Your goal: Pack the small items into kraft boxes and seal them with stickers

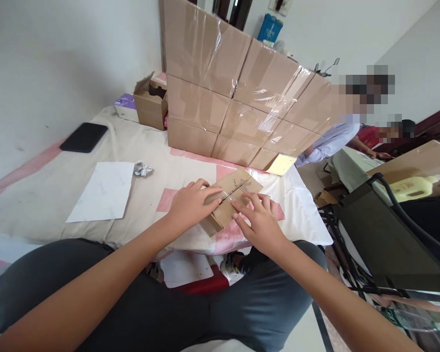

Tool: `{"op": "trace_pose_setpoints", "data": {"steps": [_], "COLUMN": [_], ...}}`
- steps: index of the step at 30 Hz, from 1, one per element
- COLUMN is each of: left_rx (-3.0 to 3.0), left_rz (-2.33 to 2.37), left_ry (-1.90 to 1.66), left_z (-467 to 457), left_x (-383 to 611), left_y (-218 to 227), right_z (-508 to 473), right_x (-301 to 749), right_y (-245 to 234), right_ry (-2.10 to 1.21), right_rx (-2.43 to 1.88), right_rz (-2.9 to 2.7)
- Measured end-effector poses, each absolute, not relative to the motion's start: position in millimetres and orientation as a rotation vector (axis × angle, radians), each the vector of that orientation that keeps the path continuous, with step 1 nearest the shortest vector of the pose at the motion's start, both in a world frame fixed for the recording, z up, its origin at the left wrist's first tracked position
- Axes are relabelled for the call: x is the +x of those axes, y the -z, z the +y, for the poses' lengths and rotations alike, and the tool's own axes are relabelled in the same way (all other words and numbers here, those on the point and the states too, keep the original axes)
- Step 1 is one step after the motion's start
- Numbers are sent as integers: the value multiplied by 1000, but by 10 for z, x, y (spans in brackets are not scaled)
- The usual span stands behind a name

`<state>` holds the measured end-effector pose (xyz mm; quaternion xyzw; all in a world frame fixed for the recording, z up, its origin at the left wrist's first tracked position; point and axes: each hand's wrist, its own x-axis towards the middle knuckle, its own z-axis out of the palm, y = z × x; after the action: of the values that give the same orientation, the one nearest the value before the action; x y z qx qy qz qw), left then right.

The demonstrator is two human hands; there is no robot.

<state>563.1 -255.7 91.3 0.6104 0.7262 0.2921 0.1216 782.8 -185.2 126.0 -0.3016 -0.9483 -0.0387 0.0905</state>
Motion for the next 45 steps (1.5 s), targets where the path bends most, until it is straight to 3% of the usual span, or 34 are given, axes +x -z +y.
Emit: {"op": "trace_pose_setpoints", "data": {"steps": [11,19,25,32,40,45], "left_rx": [1786,1778,1595,1561,1544,1472], "left_rz": [1941,1619,1601,1665,1696,1795], "left_ry": [-912,-1021,-1080,-1045,-1046,-1132], "left_z": [-2510,-2424,-2384,-2371,-2344,-2375], "left_x": [5508,5170,5069,5015,4960,5022], "left_y": [-876,-811,-817,-678,-616,-643], "right_z": [-1906,-727,219,436,102,-158], "right_x": [8188,8781,8565,8551,8742,8722], "right_y": [-1238,-672,-570,-248,-129,-387], "right_ry": [62,-128,-279,-362,-547,-905], "right_rx": [-991,-1540,-1802,-1976,-1878,-1576], "right_rz": [-2712,-2223,-2162,-2194,-2178,-1852]}}
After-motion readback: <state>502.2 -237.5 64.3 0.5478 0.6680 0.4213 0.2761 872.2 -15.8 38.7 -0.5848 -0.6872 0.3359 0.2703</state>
